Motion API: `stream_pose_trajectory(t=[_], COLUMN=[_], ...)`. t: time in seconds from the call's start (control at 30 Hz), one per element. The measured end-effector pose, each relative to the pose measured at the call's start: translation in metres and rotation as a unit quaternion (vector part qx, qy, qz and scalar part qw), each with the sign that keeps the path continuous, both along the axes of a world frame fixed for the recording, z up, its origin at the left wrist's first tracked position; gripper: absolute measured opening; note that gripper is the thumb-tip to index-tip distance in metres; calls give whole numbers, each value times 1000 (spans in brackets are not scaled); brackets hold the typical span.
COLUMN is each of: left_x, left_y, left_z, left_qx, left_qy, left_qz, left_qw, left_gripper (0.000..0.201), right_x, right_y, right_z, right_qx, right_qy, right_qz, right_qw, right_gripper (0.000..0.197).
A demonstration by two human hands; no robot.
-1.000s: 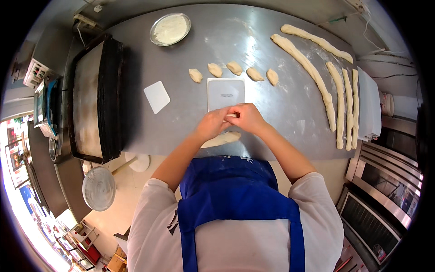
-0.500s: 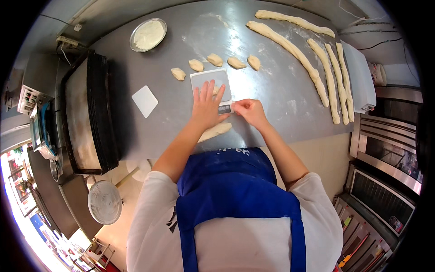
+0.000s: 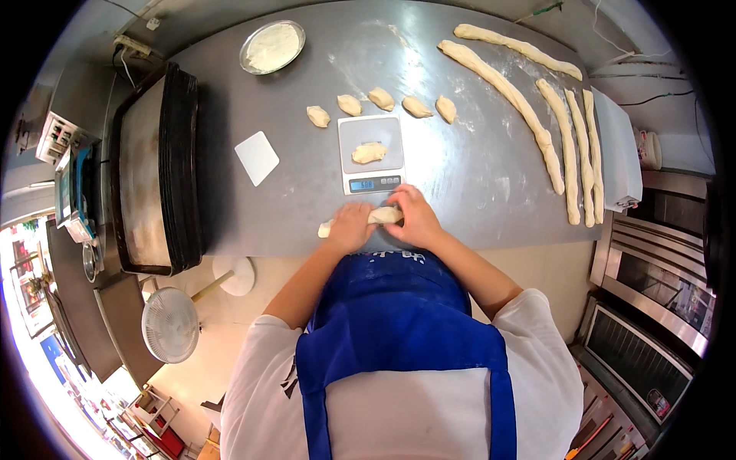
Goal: The person rolls long strips of dough on a stainless steel table, then uses a bench scraper to cut them into smaller pieces. They weigh each piece on a digital scale and arrange the portions on the table.
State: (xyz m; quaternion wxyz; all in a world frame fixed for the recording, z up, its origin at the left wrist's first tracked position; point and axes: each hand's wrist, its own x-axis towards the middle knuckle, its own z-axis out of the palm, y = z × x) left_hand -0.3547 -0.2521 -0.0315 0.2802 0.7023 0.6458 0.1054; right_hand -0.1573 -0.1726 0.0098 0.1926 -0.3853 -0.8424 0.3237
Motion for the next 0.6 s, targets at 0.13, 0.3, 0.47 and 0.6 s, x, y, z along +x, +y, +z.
stream_pose_trajectory(t=[0.13,0.3,0.47,0.6], left_x=[-2,-15,-20,-10], left_y=[14,21,9,7], left_z=[12,44,15,21], left_qx=[-205,-218,-146,-81], left_qy=[-206,-163,2,35], left_qz=[59,-52,-47,-34], left_qw=[955,961,988,996], left_gripper=[44,45,49,51], right_x=[-9,-15,-16,-37], right_y=[2,6,37,85], right_z=[-11,-11,16,17], right_qx=[77,-20,31,38], right_qy=[-18,-188,-183,-24], right_qz=[156,191,172,-9], right_qw=[984,963,967,999], right_gripper=[50,33,17,13])
